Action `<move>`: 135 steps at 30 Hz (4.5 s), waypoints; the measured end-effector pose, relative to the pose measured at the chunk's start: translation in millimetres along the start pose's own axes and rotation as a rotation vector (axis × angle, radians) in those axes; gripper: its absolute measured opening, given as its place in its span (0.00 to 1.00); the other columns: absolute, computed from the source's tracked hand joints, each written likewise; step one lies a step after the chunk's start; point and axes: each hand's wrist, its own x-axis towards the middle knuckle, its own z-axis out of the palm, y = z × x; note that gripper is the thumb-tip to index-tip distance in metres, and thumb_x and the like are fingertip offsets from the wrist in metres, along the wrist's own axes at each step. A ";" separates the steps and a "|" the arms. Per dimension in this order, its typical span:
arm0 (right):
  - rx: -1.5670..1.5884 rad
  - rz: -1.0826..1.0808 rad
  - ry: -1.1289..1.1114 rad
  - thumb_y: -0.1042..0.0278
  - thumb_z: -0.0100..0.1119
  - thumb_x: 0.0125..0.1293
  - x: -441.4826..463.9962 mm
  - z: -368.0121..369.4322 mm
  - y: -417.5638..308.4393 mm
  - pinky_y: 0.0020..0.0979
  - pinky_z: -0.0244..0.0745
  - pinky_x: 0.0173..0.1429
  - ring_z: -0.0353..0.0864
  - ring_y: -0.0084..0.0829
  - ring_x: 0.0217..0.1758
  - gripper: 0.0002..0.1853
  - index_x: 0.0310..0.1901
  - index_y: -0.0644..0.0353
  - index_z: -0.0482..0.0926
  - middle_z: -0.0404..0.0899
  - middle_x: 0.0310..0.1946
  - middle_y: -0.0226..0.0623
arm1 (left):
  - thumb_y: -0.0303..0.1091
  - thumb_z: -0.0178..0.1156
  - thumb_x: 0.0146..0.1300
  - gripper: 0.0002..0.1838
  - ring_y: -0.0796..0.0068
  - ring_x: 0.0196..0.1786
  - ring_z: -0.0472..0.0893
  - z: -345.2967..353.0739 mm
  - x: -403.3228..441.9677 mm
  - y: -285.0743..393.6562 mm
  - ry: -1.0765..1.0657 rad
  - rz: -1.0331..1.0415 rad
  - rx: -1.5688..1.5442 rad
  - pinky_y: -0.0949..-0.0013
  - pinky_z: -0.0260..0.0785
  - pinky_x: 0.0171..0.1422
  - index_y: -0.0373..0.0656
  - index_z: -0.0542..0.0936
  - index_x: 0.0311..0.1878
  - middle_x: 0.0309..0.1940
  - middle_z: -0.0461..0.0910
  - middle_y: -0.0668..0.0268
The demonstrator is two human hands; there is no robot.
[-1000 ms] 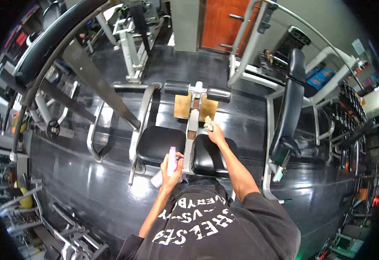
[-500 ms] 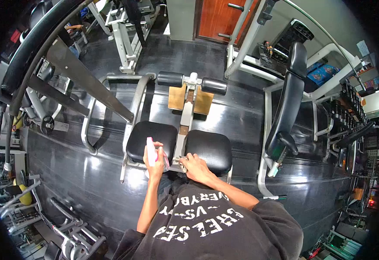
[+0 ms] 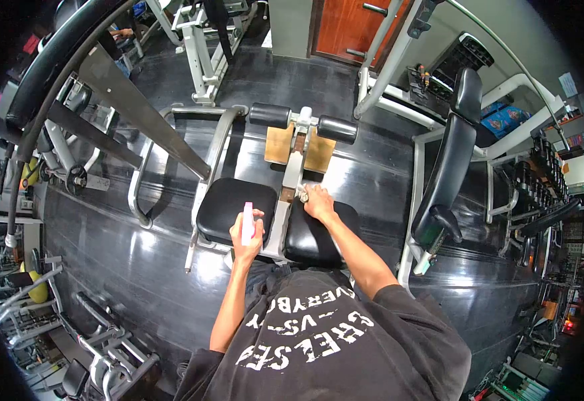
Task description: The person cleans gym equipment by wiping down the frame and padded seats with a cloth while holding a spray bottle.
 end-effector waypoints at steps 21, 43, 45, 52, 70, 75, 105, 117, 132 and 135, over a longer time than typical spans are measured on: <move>0.534 -0.189 0.083 0.58 0.62 0.59 -104.7 -60.5 -12.6 0.39 0.73 0.55 0.79 0.47 0.50 0.19 0.50 0.55 0.78 0.78 0.45 0.45 | 0.23 0.61 0.59 0.06 0.87 0.23 0.70 7.6 -1.5 2.2 0.007 -0.068 0.040 0.76 0.63 0.27 0.40 0.79 0.40 0.24 0.77 0.71; -0.025 -0.247 0.049 0.74 0.63 0.47 -176.3 -38.3 -11.0 0.46 0.71 0.50 0.74 0.46 0.49 0.25 0.51 0.52 0.75 0.73 0.44 0.41 | 0.25 0.61 0.63 0.10 0.88 0.26 0.72 79.3 -30.8 12.8 -0.295 -0.125 -0.146 0.76 0.66 0.31 0.39 0.75 0.46 0.32 0.78 0.71; 0.047 -0.315 0.050 0.73 0.60 0.49 -185.3 -37.6 -8.2 0.45 0.72 0.51 0.75 0.47 0.49 0.23 0.51 0.53 0.75 0.75 0.43 0.42 | 0.25 0.61 0.63 0.10 0.88 0.25 0.71 77.4 -29.8 13.4 -0.315 -0.149 -0.144 0.76 0.66 0.30 0.39 0.75 0.46 0.32 0.79 0.71; 0.559 -0.134 0.132 0.66 0.58 0.59 -151.2 -61.3 14.8 0.42 0.73 0.55 0.78 0.48 0.52 0.19 0.53 0.57 0.75 0.79 0.48 0.46 | 0.26 0.62 0.62 0.11 0.87 0.25 0.71 81.0 -30.9 11.1 -0.325 -0.093 -0.172 0.77 0.66 0.32 0.39 0.74 0.47 0.35 0.79 0.69; -0.103 -0.113 0.136 0.75 0.55 0.56 -107.6 -35.5 8.1 0.51 0.70 0.52 0.72 0.47 0.54 0.24 0.56 0.47 0.75 0.73 0.48 0.42 | 0.31 0.63 0.63 0.13 0.82 0.32 0.78 65.2 -33.8 8.0 -0.432 -0.108 -0.094 0.76 0.70 0.36 0.36 0.74 0.46 0.38 0.79 0.65; -0.094 -0.176 0.103 0.77 0.58 0.50 -174.6 -37.6 9.3 0.45 0.68 0.52 0.72 0.45 0.52 0.26 0.53 0.47 0.76 0.73 0.48 0.40 | 0.26 0.62 0.62 0.09 0.86 0.25 0.72 76.0 -32.5 3.8 -0.340 -0.083 -0.120 0.76 0.65 0.30 0.39 0.75 0.43 0.27 0.77 0.70; -0.030 -0.132 -0.097 0.52 0.69 0.52 -132.0 -75.4 33.7 0.41 0.70 0.63 0.74 0.48 0.60 0.38 0.65 0.49 0.68 0.73 0.58 0.46 | 0.22 0.57 0.61 0.11 0.81 0.29 0.79 72.3 -35.7 -14.3 -0.376 0.015 0.007 0.75 0.72 0.33 0.34 0.73 0.48 0.38 0.78 0.62; 0.002 0.152 0.223 0.57 0.54 0.66 -104.2 -42.7 70.7 0.47 0.71 0.59 0.71 0.50 0.57 0.22 0.57 0.61 0.73 0.69 0.54 0.50 | 0.24 0.58 0.63 0.11 0.81 0.29 0.78 77.3 -37.0 -6.1 -0.371 0.026 -0.005 0.75 0.72 0.34 0.35 0.73 0.48 0.38 0.78 0.64; -0.089 0.113 0.159 0.49 0.58 0.64 -60.7 -26.0 69.4 0.53 0.74 0.58 0.62 0.54 0.67 0.22 0.56 0.49 0.78 0.61 0.67 0.52 | 0.22 0.57 0.63 0.10 0.81 0.28 0.78 82.9 -32.3 -2.2 -0.347 -0.077 -0.048 0.74 0.73 0.33 0.36 0.74 0.47 0.38 0.78 0.64; -0.068 0.016 0.130 0.48 0.58 0.63 -61.4 -34.2 65.0 0.52 0.74 0.58 0.69 0.53 0.62 0.22 0.54 0.49 0.80 0.67 0.64 0.47 | 0.22 0.58 0.63 0.10 0.80 0.28 0.79 81.3 -31.3 -3.0 -0.332 -0.048 -0.037 0.74 0.73 0.33 0.36 0.74 0.47 0.38 0.78 0.64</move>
